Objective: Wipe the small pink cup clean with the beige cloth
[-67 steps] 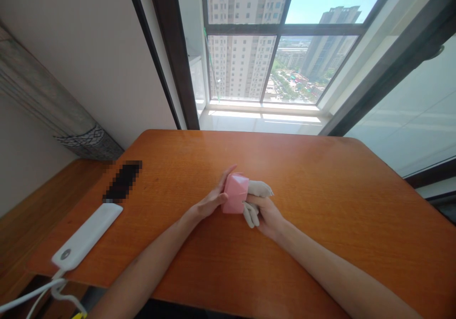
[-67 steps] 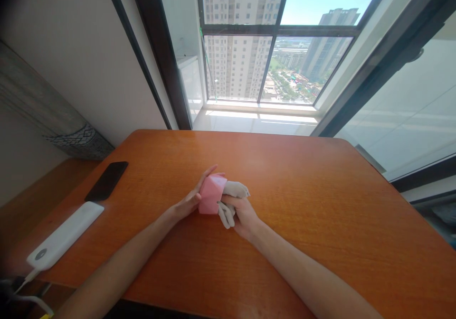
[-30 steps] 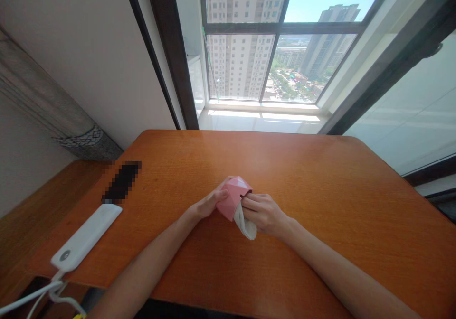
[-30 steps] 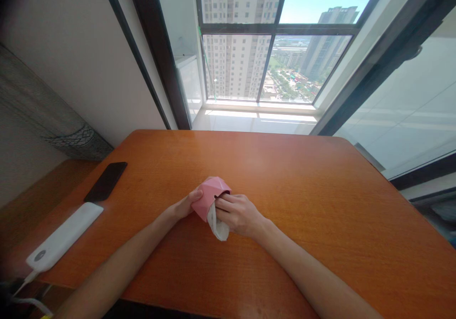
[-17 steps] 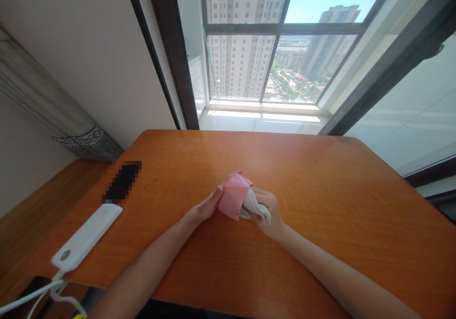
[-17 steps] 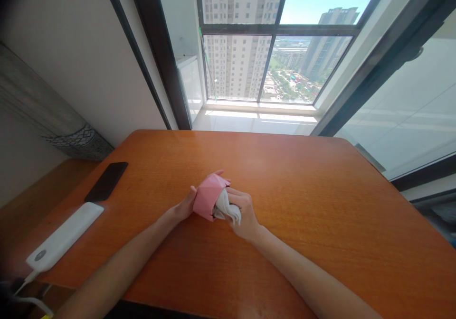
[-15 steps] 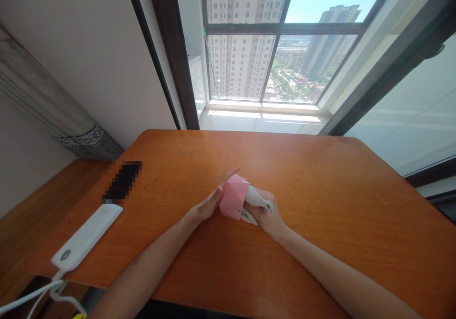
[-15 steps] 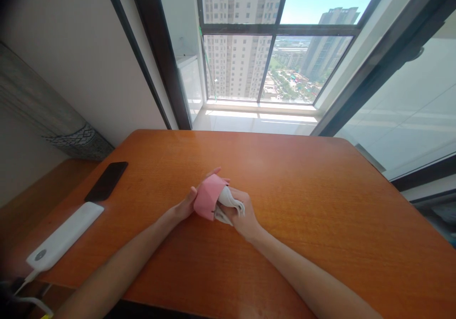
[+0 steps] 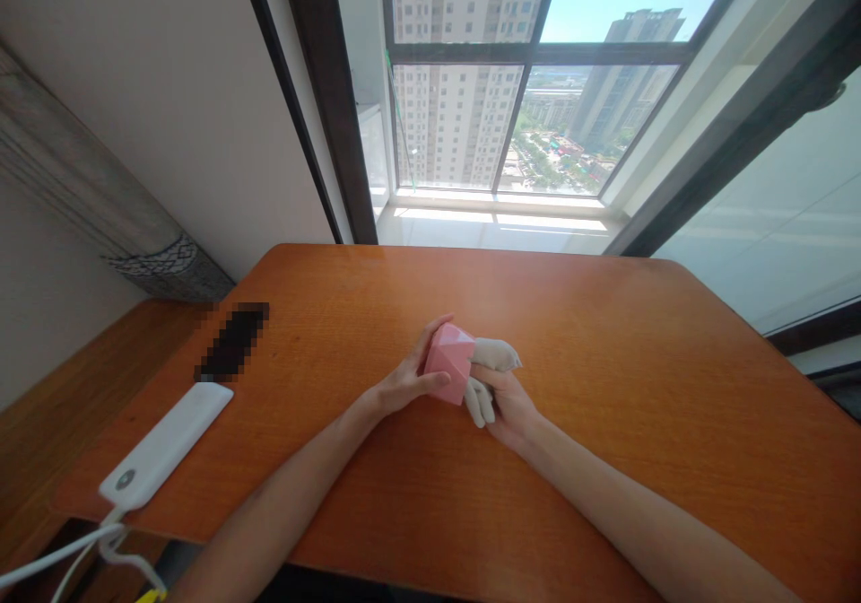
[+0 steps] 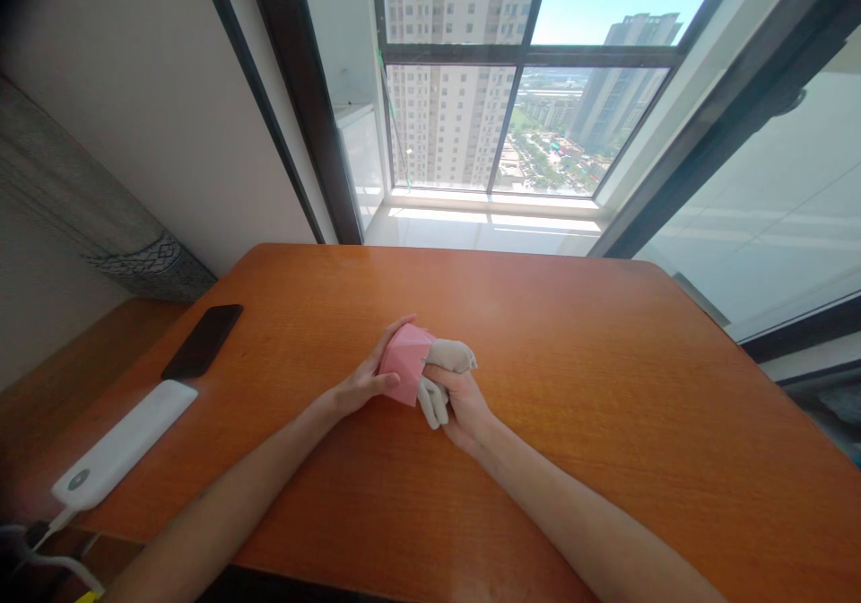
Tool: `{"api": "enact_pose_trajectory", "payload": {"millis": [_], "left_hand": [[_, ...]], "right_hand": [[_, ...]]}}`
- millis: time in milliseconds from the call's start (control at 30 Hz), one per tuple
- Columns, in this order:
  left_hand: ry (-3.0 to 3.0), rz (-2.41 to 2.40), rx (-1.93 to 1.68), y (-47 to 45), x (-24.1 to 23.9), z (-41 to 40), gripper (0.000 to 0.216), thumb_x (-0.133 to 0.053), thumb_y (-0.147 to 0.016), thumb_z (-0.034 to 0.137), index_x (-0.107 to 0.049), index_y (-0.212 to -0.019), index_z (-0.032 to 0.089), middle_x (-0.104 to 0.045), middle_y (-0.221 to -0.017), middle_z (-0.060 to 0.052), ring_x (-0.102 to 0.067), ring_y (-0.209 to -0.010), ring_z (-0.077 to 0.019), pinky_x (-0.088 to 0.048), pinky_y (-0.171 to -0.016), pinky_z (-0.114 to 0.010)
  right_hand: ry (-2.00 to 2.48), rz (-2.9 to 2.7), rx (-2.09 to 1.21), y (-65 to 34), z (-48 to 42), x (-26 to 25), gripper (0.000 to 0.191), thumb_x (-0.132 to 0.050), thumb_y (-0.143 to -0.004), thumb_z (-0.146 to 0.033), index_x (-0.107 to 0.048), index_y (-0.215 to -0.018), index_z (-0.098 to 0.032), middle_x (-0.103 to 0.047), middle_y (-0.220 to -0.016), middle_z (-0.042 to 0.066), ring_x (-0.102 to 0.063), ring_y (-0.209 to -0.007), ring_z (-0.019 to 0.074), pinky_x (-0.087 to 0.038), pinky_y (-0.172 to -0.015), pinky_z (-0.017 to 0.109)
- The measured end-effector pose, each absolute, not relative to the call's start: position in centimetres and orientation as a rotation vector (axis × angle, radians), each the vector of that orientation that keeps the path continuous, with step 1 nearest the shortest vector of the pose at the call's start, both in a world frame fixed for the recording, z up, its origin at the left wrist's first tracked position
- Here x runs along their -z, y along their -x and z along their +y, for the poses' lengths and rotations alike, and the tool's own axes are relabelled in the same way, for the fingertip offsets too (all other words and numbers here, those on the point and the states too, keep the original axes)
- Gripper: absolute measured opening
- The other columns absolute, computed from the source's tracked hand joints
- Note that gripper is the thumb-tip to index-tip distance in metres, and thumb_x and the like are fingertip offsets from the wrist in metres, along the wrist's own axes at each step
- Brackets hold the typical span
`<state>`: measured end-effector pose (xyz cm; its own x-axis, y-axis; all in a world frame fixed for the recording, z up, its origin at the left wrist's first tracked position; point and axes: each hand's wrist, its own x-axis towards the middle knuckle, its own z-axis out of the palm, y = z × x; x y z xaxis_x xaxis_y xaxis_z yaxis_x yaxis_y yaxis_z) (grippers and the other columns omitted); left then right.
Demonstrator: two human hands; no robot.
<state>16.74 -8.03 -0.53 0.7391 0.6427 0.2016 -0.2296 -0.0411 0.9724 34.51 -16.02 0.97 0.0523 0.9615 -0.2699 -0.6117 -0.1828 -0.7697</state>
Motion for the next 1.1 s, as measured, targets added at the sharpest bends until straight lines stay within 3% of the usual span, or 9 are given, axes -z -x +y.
{"api": "enact_pose_trajectory", "payload": {"millis": [267, 400, 567, 667, 800, 967, 1100], "left_hand": [[-1.507, 0.381, -0.774, -16.9, 0.5, -8.2, 0.100, -0.084, -0.085, 0.055, -0.029, -0.165, 0.033, -0.048, -0.154, -0.011, -0.054, -0.136, -0.0342, -0.044, -0.116, -0.047], [-1.514, 0.395, -0.772, -16.9, 0.6, -8.2, 0.097, -0.082, -0.086, 0.056, -0.030, -0.164, 0.032, -0.048, -0.154, -0.011, -0.054, -0.135, -0.0341, -0.044, -0.116, -0.047], [-1.492, 0.393, -0.768, -16.9, 0.8, -8.1, 0.098, -0.082, -0.086, 0.056, -0.029, -0.165, 0.032, -0.051, -0.154, -0.012, -0.055, -0.135, -0.0344, -0.044, -0.116, -0.047], [-1.466, 0.403, -0.766, -16.8, 0.7, -8.3, 0.098, -0.079, -0.088, 0.057, -0.027, -0.167, 0.032, -0.054, -0.153, -0.012, -0.057, -0.132, -0.0340, -0.045, -0.115, -0.046], [-1.477, 0.446, -0.789, -16.8, 0.4, -8.4, 0.097, -0.078, -0.087, 0.059, -0.030, -0.167, 0.030, -0.055, -0.152, -0.011, -0.056, -0.132, -0.0341, -0.041, -0.118, -0.047], [-1.420, 0.415, -0.790, -16.8, 0.1, -8.3, 0.091, -0.074, -0.088, 0.057, -0.036, -0.165, 0.026, -0.062, -0.147, -0.012, -0.060, -0.130, -0.0343, -0.042, -0.116, -0.048], [-1.330, 0.347, -0.704, -16.6, -0.1, -8.0, 0.086, -0.073, -0.087, 0.055, -0.044, -0.161, 0.023, -0.068, -0.139, -0.013, -0.064, -0.127, -0.0358, -0.048, -0.111, -0.050]], "right_hand": [[0.944, -0.598, -1.441, -34.3, -16.0, -1.2, 0.033, -0.098, -0.064, -0.037, -0.074, -0.076, -0.017, -0.068, -0.057, -0.002, -0.053, -0.038, 0.0092, -0.042, -0.036, 0.019], [0.970, -0.728, -1.368, -34.3, -15.9, -1.1, 0.032, -0.093, -0.071, -0.038, -0.067, -0.070, -0.019, -0.057, -0.048, -0.006, -0.042, -0.034, 0.0092, -0.035, -0.033, 0.022], [1.158, -1.095, -1.011, -35.3, -15.8, -0.8, 0.019, -0.084, -0.080, -0.034, -0.072, -0.075, -0.020, -0.066, -0.066, -0.002, -0.057, -0.058, 0.0153, -0.049, -0.055, 0.027], [1.138, -1.333, -0.813, -35.9, -15.8, -1.1, 0.016, -0.079, -0.085, -0.030, -0.072, -0.072, -0.022, -0.069, -0.075, 0.001, -0.062, -0.072, 0.0196, -0.051, -0.069, 0.031], [0.984, -1.677, -0.459, -36.1, -16.1, -1.3, 0.028, -0.059, -0.100, -0.024, -0.071, -0.074, -0.023, -0.070, -0.080, 0.005, -0.062, -0.079, 0.0226, -0.050, -0.074, 0.034], [0.812, -1.888, -0.315, -36.3, -16.1, -1.2, 0.030, -0.054, -0.106, -0.024, -0.071, -0.082, -0.025, -0.072, -0.087, 0.008, -0.063, -0.092, 0.0258, -0.053, -0.080, 0.037], [0.726, -2.056, -0.156, -36.5, -15.9, -1.0, 0.032, -0.051, -0.107, -0.019, -0.070, -0.082, -0.025, -0.068, -0.084, 0.008, -0.060, -0.090, 0.0258, -0.053, -0.078, 0.038]]}}
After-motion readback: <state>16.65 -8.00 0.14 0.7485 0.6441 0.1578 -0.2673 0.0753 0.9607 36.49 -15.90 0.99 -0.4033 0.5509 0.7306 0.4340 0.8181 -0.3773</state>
